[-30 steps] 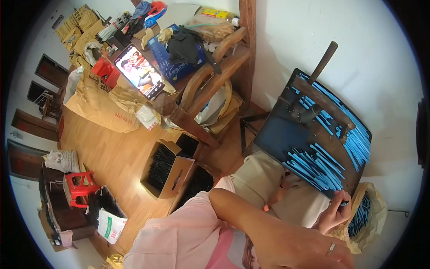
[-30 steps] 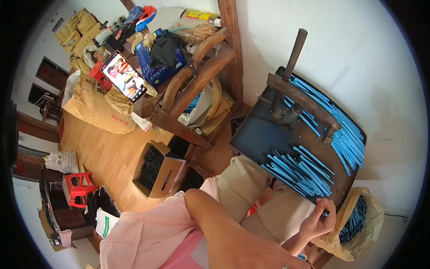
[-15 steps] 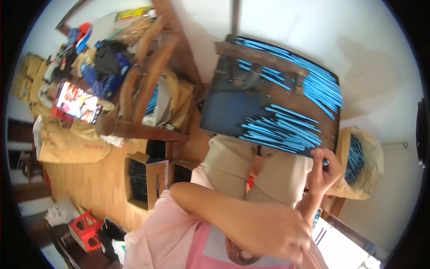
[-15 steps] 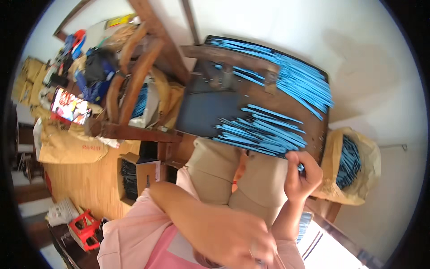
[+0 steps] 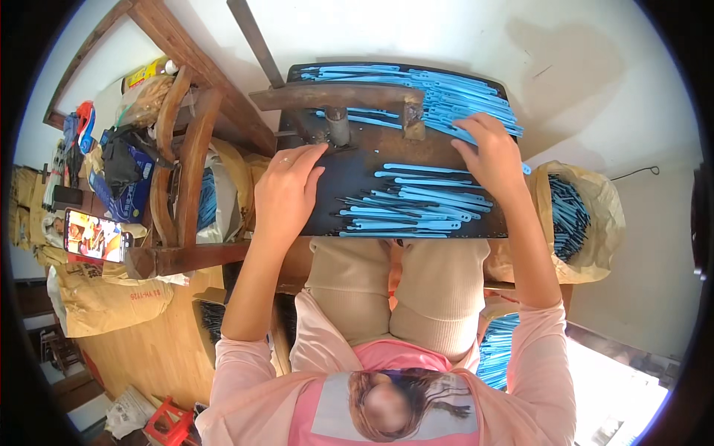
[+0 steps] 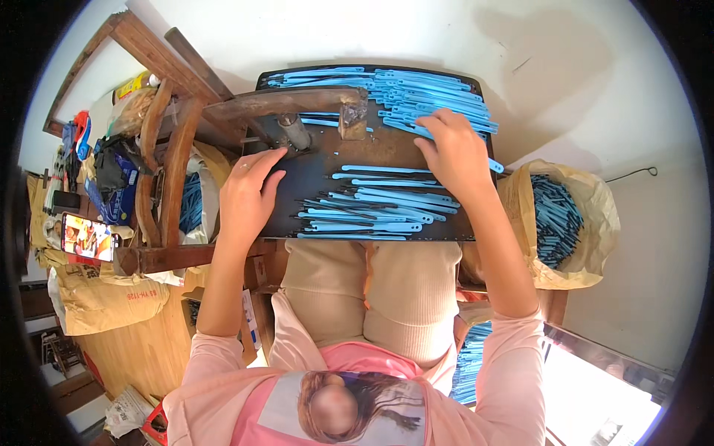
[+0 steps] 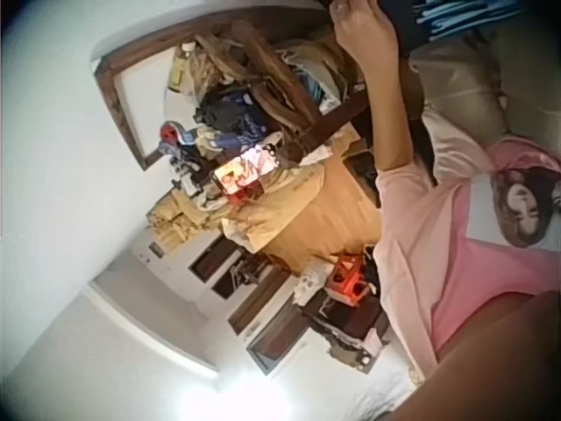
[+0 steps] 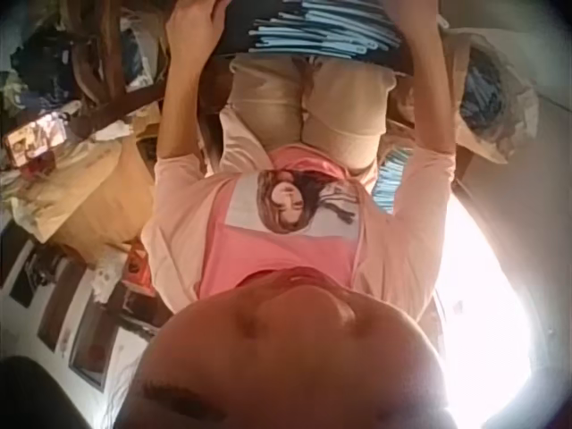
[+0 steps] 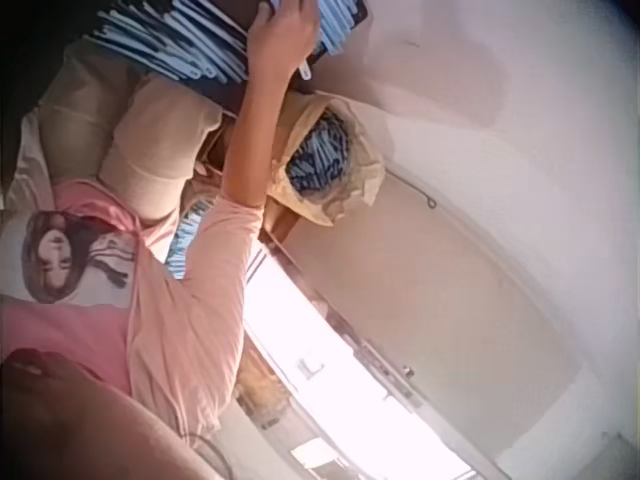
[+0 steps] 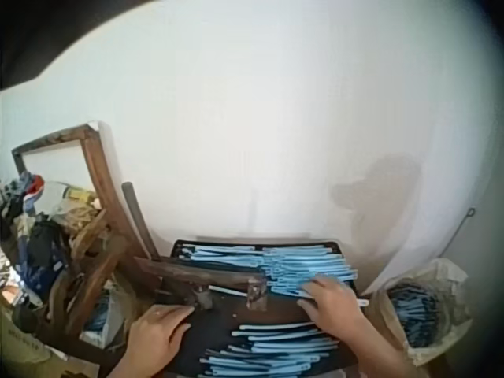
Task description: Assembling black plastic components onto blue rods at an assembly station.
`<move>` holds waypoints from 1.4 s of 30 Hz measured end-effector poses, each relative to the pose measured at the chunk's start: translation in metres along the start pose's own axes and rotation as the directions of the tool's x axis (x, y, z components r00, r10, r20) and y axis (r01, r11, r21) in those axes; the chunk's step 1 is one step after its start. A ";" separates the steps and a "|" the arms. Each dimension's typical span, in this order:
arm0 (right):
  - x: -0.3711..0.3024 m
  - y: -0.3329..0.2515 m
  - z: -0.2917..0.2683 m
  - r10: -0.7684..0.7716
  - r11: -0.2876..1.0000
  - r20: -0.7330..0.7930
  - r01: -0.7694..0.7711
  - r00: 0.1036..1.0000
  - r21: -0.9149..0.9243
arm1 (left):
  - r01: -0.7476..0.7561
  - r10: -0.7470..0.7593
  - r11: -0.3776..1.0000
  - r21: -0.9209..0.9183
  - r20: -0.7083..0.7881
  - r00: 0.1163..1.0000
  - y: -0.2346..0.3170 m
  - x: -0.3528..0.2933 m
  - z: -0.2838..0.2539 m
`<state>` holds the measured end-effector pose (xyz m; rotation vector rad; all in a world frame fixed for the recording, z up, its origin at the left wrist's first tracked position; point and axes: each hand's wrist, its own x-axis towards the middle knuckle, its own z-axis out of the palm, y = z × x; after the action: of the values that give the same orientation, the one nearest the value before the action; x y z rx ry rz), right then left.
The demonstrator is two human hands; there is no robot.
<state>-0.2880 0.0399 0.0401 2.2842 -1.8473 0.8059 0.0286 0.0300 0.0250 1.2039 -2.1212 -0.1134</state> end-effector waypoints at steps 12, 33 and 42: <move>0.011 0.001 0.015 -0.157 0.985 0.059 0.161 0.986 -0.066 | 0.045 -0.046 0.999 0.013 0.026 0.999 0.008 -0.003 0.003; -0.011 -0.023 0.003 -0.122 0.955 -0.013 0.121 0.992 0.271 | 0.070 -0.142 0.706 -0.704 -0.044 0.989 0.054 0.039 0.059; -0.015 -0.044 0.006 -0.062 0.919 -0.068 0.084 0.996 0.385 | 0.018 -0.077 0.746 -0.666 -0.059 0.995 0.051 0.038 0.069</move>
<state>-0.2466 0.0623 0.0392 2.5027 -1.6889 1.3110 -0.0632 0.0124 0.0117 0.7991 -1.7288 -0.7694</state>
